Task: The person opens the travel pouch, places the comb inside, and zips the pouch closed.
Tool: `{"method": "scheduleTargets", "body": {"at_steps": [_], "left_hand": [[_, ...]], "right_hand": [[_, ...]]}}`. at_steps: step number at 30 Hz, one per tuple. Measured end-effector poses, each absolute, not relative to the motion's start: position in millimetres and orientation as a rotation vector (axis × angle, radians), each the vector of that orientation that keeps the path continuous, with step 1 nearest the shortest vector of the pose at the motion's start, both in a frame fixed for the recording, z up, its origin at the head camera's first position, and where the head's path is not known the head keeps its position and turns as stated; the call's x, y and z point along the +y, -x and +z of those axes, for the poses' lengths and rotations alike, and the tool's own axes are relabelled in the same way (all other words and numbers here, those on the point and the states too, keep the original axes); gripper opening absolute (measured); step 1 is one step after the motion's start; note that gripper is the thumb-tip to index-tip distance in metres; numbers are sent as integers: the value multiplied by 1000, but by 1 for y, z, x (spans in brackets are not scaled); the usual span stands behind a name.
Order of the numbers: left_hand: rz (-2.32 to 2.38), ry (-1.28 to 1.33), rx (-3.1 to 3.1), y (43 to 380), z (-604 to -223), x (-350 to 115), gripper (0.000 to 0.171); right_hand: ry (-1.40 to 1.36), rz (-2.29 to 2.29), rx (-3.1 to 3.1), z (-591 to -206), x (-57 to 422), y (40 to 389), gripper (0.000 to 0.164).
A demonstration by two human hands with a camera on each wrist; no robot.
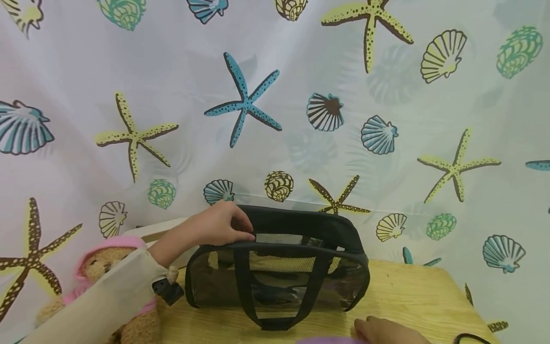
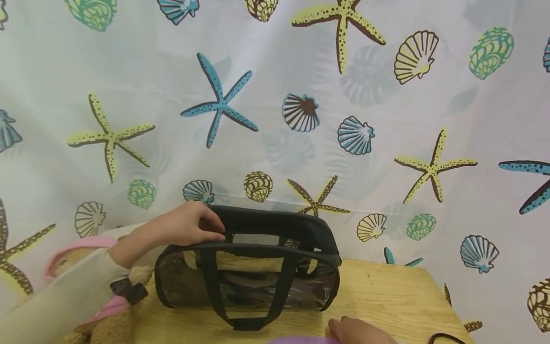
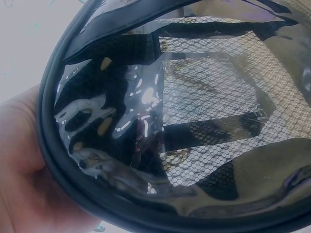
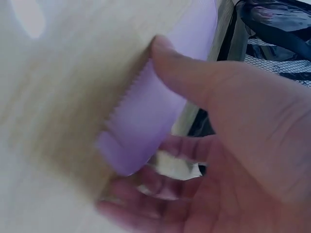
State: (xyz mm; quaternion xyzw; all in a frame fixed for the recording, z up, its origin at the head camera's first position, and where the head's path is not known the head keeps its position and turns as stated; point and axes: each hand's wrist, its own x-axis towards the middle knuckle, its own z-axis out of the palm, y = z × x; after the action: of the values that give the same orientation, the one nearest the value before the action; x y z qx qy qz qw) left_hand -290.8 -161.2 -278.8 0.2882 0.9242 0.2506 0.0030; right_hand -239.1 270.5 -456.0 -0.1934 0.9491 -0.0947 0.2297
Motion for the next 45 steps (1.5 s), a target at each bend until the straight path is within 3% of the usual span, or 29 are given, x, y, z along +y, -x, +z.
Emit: {"method": "scheduleTargets", "body": {"at_steps": [6,11,16,23,29,32,37,45], "left_hand": [[786,-893,2906,290,-279,-159,15],[779,-898,2910,290,-279,-158,16],[779,-892,2910,291,-279,-159,16],[788,-881,2902,292,-280,-160,16],[771,-886,2913,291,-277,-160,15],[762,-885,2918,290,-278,-159,15],[764,-891,2912,290,-278,-159,14],[773,-870,2909,289,-278,-160,14]], "right_hand": [[1040,-628,2421,-545,320,290,21],[1200,-701,2394,-573,330,308,13],[1271,-662,2428,-570,325,308,14],[953,-786,2341,-567,316,312,20],[1062,-841,2243,-565,314,315,38],[1055,-948,2119,-565,311,313,38],[958,-1044,1991,-535,293,294,36],[886,-1246,1838,-483,266,260,57]]}}
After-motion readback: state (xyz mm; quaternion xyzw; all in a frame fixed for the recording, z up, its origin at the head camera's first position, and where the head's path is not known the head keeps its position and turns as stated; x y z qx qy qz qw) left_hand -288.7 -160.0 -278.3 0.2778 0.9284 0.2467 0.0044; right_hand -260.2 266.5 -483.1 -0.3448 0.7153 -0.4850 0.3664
